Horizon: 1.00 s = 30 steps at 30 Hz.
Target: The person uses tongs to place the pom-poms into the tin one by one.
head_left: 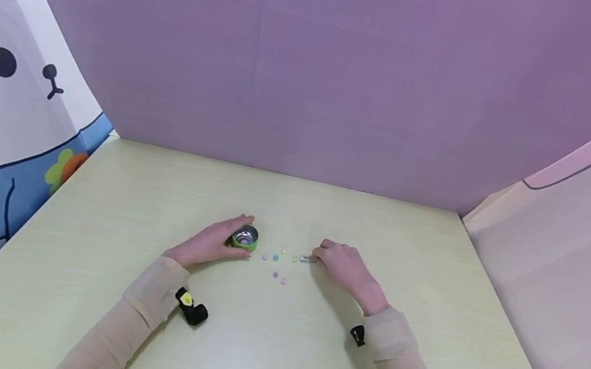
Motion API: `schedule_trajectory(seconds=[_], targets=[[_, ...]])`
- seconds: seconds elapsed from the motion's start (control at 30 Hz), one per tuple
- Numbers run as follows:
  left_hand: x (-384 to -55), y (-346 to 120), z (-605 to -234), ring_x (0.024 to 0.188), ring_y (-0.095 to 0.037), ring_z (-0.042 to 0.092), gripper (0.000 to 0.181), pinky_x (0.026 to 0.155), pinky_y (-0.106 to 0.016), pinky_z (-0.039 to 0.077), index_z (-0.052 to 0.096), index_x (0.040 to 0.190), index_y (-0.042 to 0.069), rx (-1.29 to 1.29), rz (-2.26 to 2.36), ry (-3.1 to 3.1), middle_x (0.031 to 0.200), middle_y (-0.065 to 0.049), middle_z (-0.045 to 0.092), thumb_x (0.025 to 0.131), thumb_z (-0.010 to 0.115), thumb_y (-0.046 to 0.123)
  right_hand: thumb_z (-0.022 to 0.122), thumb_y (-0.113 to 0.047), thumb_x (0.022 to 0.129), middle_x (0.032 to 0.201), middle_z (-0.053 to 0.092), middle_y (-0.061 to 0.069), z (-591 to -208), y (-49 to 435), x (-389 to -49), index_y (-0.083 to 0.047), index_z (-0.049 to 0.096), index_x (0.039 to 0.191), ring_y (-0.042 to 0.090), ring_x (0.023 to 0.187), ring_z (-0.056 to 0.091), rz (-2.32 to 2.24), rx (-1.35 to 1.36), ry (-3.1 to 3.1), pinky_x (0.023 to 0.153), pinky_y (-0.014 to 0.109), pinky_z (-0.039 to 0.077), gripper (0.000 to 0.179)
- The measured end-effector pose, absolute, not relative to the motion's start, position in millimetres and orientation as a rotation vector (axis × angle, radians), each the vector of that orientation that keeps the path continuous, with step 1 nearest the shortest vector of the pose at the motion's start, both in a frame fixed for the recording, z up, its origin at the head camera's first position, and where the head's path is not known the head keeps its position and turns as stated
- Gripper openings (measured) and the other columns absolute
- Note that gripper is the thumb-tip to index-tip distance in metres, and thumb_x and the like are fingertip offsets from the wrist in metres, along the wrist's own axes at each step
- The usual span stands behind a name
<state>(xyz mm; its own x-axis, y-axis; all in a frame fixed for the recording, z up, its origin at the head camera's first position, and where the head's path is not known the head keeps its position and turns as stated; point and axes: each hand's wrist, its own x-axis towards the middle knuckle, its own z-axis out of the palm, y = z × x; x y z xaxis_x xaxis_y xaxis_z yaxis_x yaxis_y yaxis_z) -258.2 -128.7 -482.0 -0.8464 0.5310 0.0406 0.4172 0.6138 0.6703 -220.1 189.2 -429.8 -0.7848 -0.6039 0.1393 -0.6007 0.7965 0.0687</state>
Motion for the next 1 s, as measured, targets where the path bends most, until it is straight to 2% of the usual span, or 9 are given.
schedule_trajectory(seconds=[0.5, 1.0], targets=[[-258.3, -129.1, -481.3, 0.151, -0.035, 0.027, 0.091, 0.124, -0.051, 0.026, 0.028, 0.156, 0.009, 0.803, 1.032, 2.684, 0.163, -0.015, 0.027, 0.086, 0.074, 0.044, 0.068, -0.012, 0.092, 0.081, 0.067, 0.001, -432.5, 189.8, -220.4, -0.014, 0.076, 0.094, 0.01, 0.059, 0.053, -0.04, 0.962, -2.794, 0.051, 0.027, 0.051, 0.008], [-258.7, -129.6, -482.0, 0.152, -0.033, 0.027, 0.092, 0.125, -0.049, 0.025, 0.028, 0.157, 0.01, 0.785, 1.019, 2.687, 0.164, -0.013, 0.026, 0.085, 0.074, 0.047, 0.063, -0.01, 0.096, 0.083, 0.068, 0.002, -426.1, 185.5, -224.2, -0.013, 0.075, 0.096, 0.014, 0.062, 0.059, -0.035, 0.965, -2.786, 0.052, 0.03, 0.053, 0.013]])
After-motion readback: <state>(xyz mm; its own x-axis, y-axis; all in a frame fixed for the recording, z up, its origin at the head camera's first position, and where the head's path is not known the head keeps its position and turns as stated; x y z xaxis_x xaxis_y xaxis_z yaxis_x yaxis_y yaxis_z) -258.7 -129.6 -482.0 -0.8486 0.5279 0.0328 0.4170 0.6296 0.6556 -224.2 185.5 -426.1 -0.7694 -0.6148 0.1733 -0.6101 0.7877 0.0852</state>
